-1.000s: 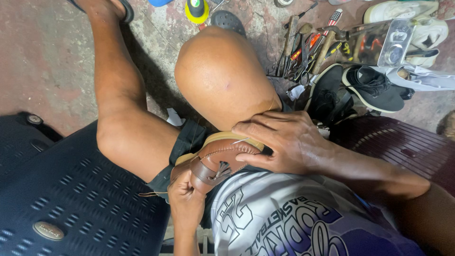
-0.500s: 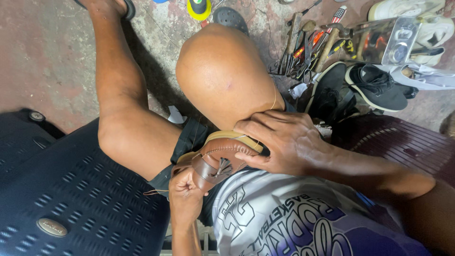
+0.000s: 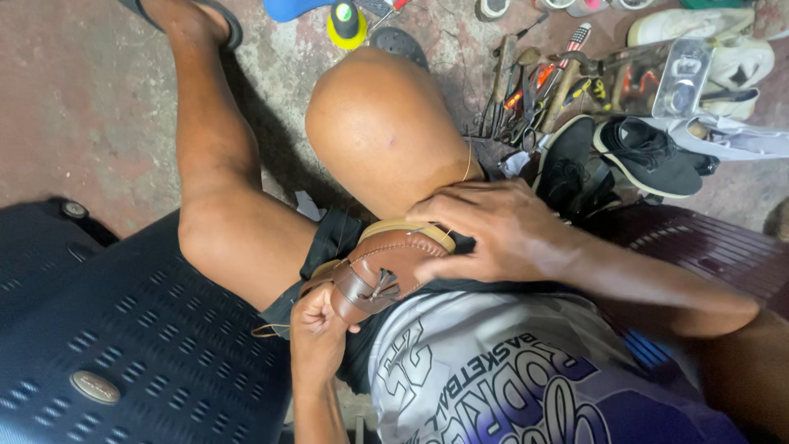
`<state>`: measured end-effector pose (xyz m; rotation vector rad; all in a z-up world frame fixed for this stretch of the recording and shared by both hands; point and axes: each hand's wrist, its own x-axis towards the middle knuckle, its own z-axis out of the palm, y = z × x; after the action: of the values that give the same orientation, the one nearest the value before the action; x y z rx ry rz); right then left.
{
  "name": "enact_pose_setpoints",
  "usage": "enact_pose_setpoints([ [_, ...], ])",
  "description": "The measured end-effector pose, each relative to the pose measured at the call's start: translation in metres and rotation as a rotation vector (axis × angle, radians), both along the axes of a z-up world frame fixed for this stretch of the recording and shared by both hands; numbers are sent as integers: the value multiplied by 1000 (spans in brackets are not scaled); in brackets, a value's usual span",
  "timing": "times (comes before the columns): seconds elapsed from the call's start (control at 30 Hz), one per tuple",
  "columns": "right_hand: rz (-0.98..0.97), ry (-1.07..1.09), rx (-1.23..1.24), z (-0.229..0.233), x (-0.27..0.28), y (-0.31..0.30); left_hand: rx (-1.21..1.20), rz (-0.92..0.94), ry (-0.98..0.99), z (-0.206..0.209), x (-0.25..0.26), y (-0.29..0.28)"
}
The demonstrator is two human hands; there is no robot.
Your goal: The person sews the sole of a brown leather shoe using a needle and thread. They repeatedly push the needle through the sole and pull the thread tight to secure the stitching.
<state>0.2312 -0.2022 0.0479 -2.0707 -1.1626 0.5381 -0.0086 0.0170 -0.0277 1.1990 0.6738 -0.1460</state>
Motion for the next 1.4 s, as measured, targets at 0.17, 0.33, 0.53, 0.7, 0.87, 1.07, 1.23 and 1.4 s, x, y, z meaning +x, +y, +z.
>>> enact_pose_setpoints([
  [0.17, -55, 362, -347, 11, 26, -19, 75, -16, 191, 10, 12, -1],
  [0.33, -75, 844, 510, 9, 19, -17, 49, 23, 224, 15, 22, -6],
  [0.53, -320, 1338, 501, -12, -3, 0, 39, 62, 167, 5, 4, -9],
  [0.7, -404, 1451, 488, -16, 3, 6, -89, 143, 56, -7, -7, -3],
  [0.87, -296, 1332, 458, -13, 11, 7, -301, 205, 179, 0, -5, 17],
  [1.07, -281, 1221, 296, -9, 6, 4, -869, 96, -184, 0, 20, 11],
  [1.23, -258, 1388, 522, -8, 9, -8, -983, -103, -238, -8, 54, 0],
  [1.4, -360, 654, 308, 1, 20, -36, -934, -167, -326, 7, 61, 4],
])
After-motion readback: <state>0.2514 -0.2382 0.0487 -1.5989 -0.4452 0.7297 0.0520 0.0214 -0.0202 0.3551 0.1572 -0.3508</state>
